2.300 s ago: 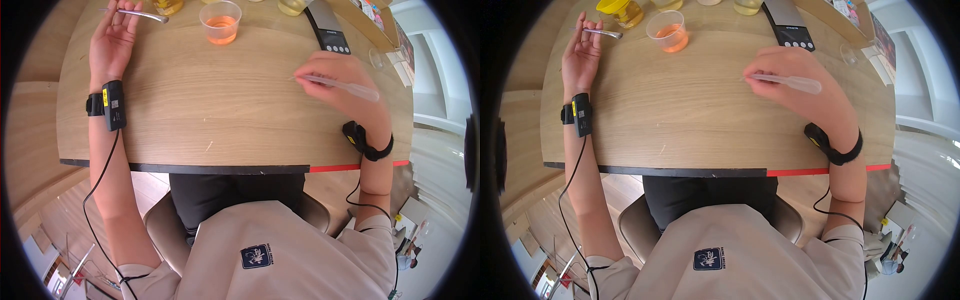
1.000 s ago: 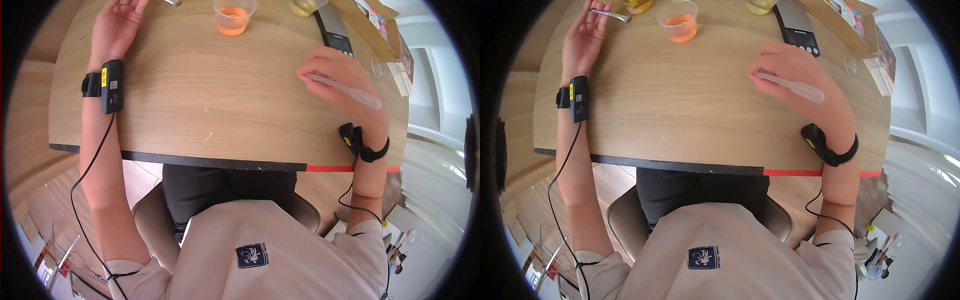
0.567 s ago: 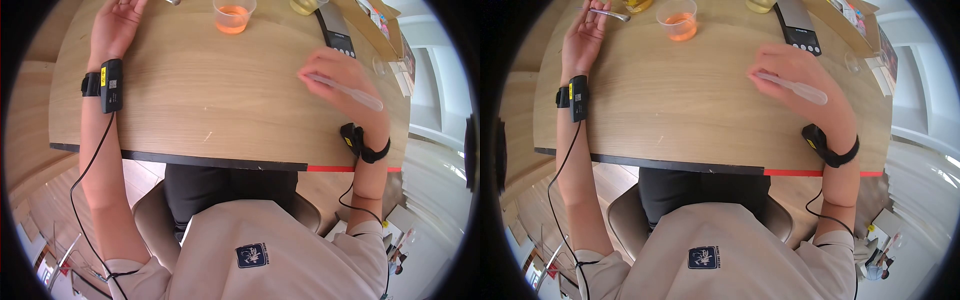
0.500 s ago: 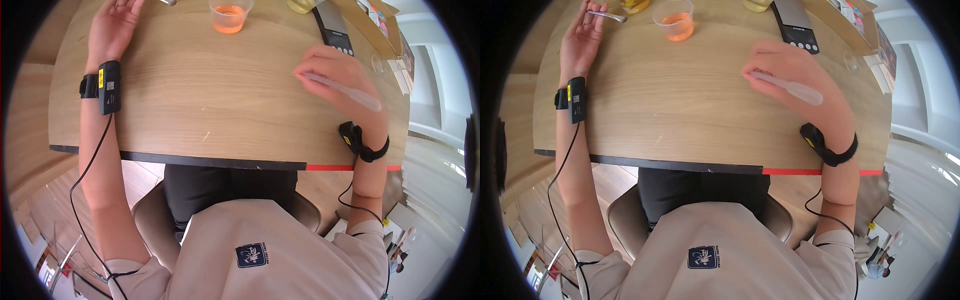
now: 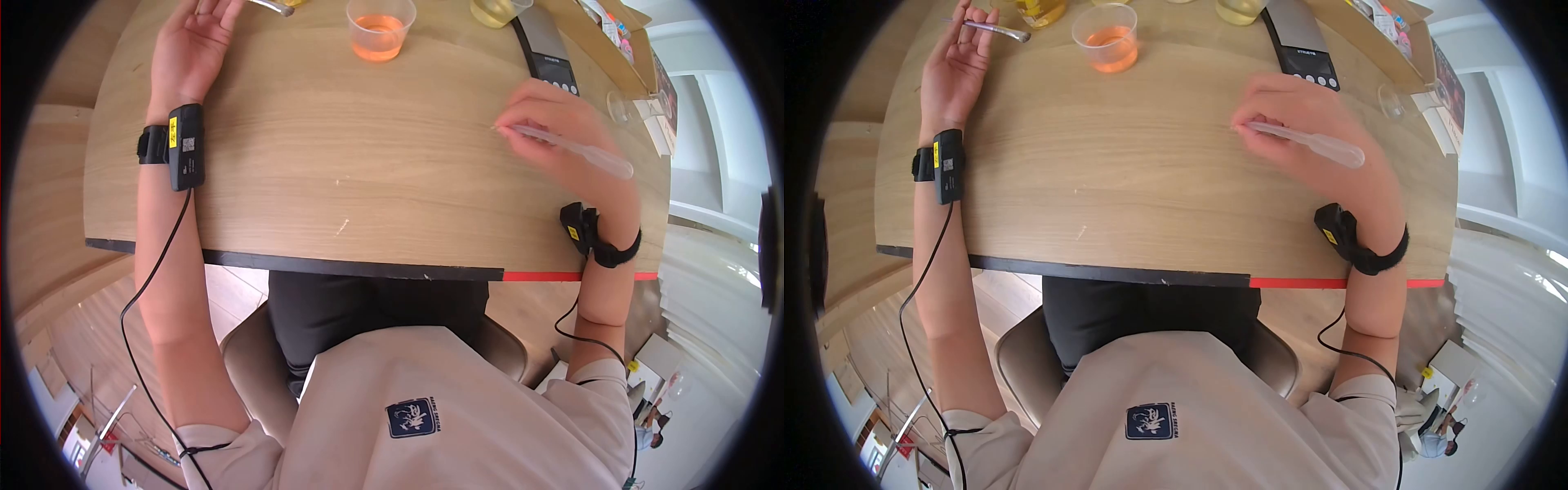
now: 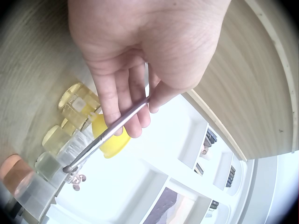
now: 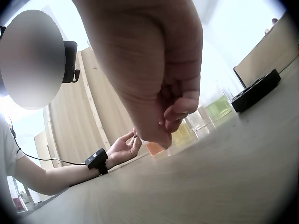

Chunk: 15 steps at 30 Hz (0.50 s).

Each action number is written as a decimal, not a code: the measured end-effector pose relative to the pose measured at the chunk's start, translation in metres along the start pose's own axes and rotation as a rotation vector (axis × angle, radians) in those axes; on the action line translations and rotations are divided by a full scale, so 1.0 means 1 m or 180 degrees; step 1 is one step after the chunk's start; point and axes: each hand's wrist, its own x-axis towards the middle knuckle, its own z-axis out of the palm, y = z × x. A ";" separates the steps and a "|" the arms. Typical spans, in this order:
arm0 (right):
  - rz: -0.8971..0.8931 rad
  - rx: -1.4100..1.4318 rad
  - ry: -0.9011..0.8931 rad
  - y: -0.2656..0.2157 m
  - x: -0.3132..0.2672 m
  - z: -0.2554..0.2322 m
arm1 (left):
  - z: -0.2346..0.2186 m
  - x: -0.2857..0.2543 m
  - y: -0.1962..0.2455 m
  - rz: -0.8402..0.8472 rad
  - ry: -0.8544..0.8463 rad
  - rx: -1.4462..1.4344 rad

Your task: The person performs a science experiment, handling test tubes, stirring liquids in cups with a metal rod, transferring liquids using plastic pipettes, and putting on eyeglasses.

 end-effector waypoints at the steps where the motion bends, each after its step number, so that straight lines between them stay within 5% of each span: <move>1: 0.0018 -0.0021 -0.0011 0.001 0.000 -0.001 | -0.002 0.002 0.001 0.0004 -0.0003 -0.0002; 13: 0.0007 0.0010 -0.0054 0.003 -0.003 -0.006 | -0.024 0.015 0.004 -0.0191 -0.0089 0.0014; 15: -0.0065 -0.0126 -0.0016 0.004 -0.005 -0.007 | -0.043 0.027 0.006 -0.0355 -0.0554 -0.0310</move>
